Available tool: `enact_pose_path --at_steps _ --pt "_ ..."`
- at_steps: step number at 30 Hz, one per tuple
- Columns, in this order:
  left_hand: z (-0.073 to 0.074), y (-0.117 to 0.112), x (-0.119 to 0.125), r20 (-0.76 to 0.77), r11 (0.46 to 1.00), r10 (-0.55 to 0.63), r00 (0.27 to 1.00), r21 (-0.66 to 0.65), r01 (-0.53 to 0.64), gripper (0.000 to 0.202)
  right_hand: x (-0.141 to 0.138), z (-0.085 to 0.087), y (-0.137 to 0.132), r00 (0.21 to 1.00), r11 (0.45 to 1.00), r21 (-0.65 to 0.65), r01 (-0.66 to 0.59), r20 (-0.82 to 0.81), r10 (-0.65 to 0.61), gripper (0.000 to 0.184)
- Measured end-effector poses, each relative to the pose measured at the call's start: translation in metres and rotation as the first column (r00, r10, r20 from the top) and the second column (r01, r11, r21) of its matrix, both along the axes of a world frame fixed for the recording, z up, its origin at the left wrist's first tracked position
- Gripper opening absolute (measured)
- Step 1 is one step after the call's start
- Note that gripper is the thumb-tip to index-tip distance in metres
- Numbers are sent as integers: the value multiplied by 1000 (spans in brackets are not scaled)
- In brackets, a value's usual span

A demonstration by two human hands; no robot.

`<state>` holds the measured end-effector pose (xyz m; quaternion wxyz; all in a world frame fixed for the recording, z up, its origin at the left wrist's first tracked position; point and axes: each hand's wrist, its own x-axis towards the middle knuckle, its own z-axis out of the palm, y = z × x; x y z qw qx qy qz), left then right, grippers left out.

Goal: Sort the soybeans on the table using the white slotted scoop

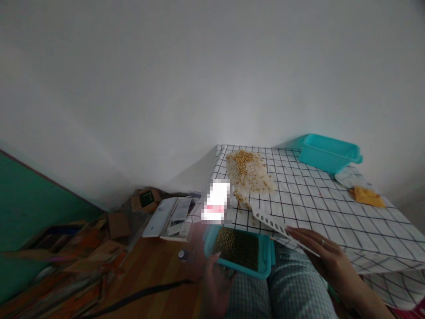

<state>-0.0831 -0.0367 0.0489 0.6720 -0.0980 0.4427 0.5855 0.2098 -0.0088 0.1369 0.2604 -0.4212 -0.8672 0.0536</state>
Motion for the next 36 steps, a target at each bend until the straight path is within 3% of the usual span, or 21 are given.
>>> enact_pose_path --at_steps 7,13,21,28,36 --pt "2 -2 2 -22 1000 -12 1000 -29 11 29 0 2 -7 999 1000 29 1 36 -2 51" --pt "2 -2 2 -26 1000 -9 1000 26 10 28 -1 3 -13 999 997 72 -35 21 34 52" --pt "-8 -3 0 15 999 -31 999 9 31 27 3 3 -15 989 989 99 111 -110 -100 46" --pt "-3 -4 2 -10 999 -31 999 24 31 29 -10 11 -18 998 998 56 -4 -60 7 47" --pt "-2 -2 3 -6 999 -22 1000 26 22 28 -10 6 -22 994 995 28 -99 -40 100 51"
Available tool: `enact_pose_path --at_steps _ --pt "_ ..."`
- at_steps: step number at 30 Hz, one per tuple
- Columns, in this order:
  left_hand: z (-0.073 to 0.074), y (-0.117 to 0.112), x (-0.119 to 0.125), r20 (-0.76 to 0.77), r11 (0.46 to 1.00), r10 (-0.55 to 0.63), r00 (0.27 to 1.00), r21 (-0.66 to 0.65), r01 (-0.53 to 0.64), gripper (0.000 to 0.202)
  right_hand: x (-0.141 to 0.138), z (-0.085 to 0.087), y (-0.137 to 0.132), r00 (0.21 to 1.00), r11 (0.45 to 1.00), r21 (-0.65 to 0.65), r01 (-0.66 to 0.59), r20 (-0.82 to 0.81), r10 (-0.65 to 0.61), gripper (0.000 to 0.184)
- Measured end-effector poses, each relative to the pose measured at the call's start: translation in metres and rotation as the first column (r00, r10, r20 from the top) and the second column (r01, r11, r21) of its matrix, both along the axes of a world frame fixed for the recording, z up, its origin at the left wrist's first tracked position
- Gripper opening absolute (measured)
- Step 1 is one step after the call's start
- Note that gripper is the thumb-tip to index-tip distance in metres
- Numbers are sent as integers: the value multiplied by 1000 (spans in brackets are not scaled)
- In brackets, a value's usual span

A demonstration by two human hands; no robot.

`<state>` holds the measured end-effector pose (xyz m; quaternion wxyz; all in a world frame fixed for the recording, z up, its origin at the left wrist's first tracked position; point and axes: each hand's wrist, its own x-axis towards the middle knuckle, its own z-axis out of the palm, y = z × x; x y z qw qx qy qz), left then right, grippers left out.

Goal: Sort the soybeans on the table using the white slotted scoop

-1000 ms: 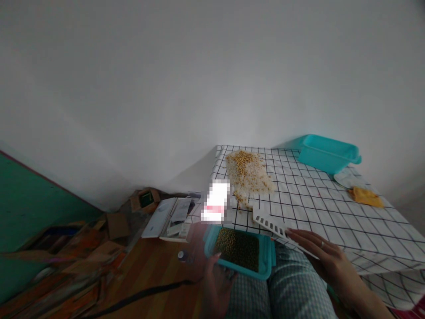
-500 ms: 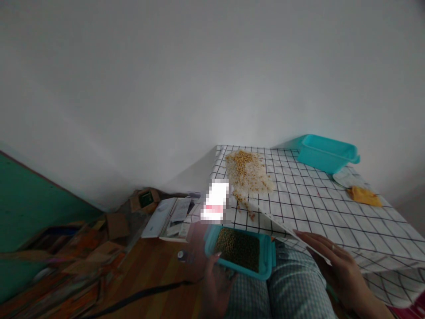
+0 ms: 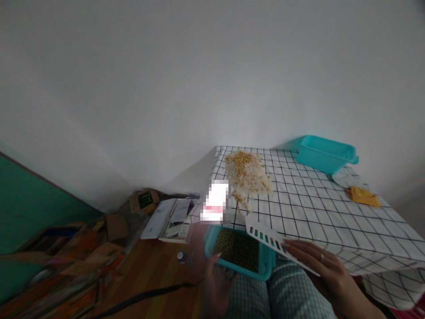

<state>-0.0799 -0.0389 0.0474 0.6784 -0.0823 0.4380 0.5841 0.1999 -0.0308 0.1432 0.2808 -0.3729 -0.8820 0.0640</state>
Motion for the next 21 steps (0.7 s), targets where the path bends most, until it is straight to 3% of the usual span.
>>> enact_pose_path --at_steps 9,15,21 --pt "2 0 -1 9 1000 -8 1000 -15 8 26 -4 2 16 969 974 -23 227 -94 -228 39" --pt "0 -1 -1 23 1000 -8 1000 -13 9 27 -8 2 23 948 956 -83 281 -131 -290 32" --pt "0 -1 -1 3 1000 -13 1000 -16 13 28 -9 6 22 961 968 -75 240 -119 -248 33"
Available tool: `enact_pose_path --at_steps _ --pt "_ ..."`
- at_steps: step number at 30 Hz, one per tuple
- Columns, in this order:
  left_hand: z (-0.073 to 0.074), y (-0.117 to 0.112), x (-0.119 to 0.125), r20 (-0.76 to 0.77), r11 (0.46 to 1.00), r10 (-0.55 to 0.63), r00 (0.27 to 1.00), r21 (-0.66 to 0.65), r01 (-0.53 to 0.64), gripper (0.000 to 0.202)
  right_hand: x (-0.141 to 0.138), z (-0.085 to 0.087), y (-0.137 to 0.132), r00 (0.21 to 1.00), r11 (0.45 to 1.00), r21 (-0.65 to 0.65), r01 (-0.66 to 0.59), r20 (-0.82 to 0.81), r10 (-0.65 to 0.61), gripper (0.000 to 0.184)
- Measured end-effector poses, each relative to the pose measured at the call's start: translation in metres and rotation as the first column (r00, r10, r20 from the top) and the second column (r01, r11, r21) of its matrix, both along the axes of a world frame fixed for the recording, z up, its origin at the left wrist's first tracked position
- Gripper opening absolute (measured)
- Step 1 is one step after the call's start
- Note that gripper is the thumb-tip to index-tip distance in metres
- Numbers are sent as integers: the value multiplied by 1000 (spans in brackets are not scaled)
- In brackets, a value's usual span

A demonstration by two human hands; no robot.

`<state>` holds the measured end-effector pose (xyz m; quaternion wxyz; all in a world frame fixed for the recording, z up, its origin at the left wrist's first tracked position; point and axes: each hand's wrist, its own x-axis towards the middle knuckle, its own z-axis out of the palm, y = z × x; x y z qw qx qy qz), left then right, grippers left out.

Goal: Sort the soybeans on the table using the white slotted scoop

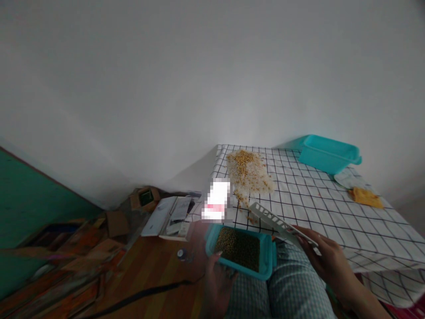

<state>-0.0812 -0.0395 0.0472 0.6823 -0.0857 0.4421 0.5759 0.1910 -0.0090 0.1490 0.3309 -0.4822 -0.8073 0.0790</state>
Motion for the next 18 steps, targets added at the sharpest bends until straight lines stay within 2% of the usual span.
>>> enact_pose_path --at_steps 4,14,18 --pt "2 -1 0 -1 1000 9 1000 -10 -9 28 0 0 0 1000 1000 21 -20 7 20 34" --pt "3 -1 1 4 1000 11 1000 2 -11 28 -1 2 0 997 997 -28 -76 12 76 36" --pt "4 0 1 34 1000 7 999 2 -7 26 2 1 1 998 997 -47 -60 -6 60 35"
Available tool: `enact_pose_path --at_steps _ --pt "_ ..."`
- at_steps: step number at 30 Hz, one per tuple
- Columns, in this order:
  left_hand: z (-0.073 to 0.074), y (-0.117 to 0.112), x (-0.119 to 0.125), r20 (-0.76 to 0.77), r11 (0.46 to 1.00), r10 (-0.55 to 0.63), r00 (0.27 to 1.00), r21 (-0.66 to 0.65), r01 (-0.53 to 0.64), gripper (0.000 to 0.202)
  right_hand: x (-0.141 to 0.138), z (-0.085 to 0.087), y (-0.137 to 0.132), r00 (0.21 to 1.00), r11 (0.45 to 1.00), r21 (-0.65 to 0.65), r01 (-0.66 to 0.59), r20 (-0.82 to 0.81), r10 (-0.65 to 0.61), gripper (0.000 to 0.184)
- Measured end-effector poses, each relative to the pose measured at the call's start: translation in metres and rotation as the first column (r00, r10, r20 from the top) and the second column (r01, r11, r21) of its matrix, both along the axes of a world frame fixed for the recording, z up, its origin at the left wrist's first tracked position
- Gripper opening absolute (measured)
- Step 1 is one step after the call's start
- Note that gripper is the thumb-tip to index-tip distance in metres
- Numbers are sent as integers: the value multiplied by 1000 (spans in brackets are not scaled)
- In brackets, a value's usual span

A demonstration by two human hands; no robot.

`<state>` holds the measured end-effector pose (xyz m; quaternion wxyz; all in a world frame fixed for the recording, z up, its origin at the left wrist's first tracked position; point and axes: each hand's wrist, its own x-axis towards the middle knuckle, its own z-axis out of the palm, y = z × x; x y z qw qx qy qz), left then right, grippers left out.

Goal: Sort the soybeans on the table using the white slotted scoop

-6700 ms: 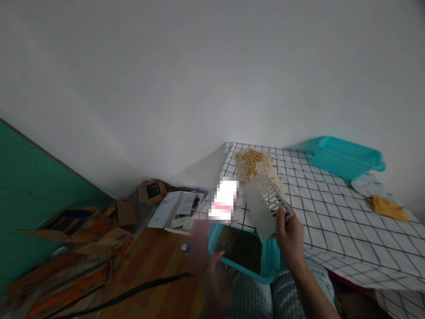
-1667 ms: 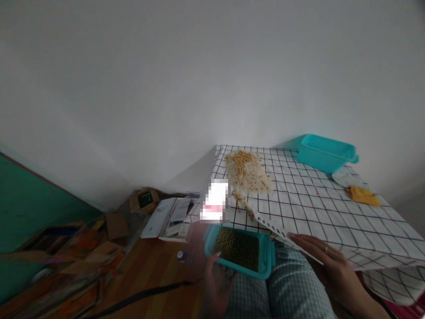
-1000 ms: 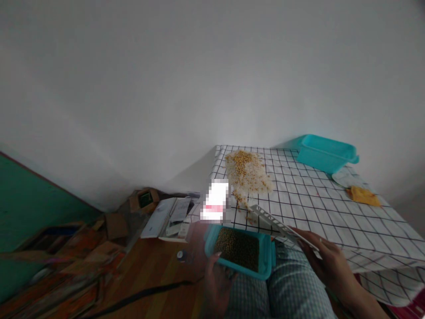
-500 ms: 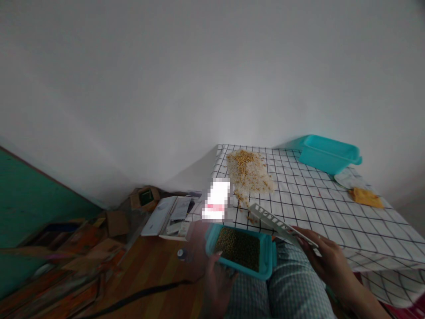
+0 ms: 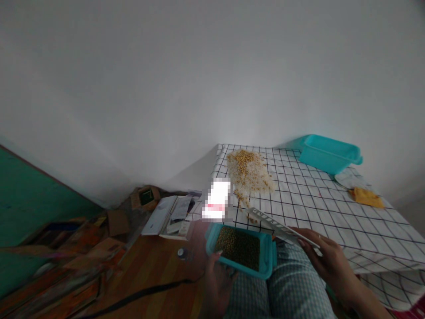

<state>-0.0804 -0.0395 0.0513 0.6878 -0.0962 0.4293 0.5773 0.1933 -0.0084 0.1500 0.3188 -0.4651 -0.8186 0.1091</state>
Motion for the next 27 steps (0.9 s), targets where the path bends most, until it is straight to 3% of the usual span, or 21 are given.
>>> enact_pose_path --at_steps 4,13,19,27 --pt "-1 0 0 -3 1000 14 1000 -12 -14 26 2 -3 3 1000 1000 -8 23 -10 -23 34" --pt "-3 -2 -1 -30 1000 2 1000 19 -2 29 -1 0 7 998 999 -6 -54 28 54 37" --pt "1 0 0 -26 1000 -1 1000 -21 0 28 2 3 9 1000 1000 31 0 14 0 35" --pt "-6 0 0 -46 1000 -5 999 -22 4 28 1 -2 14 996 996 -25 -80 34 81 41"
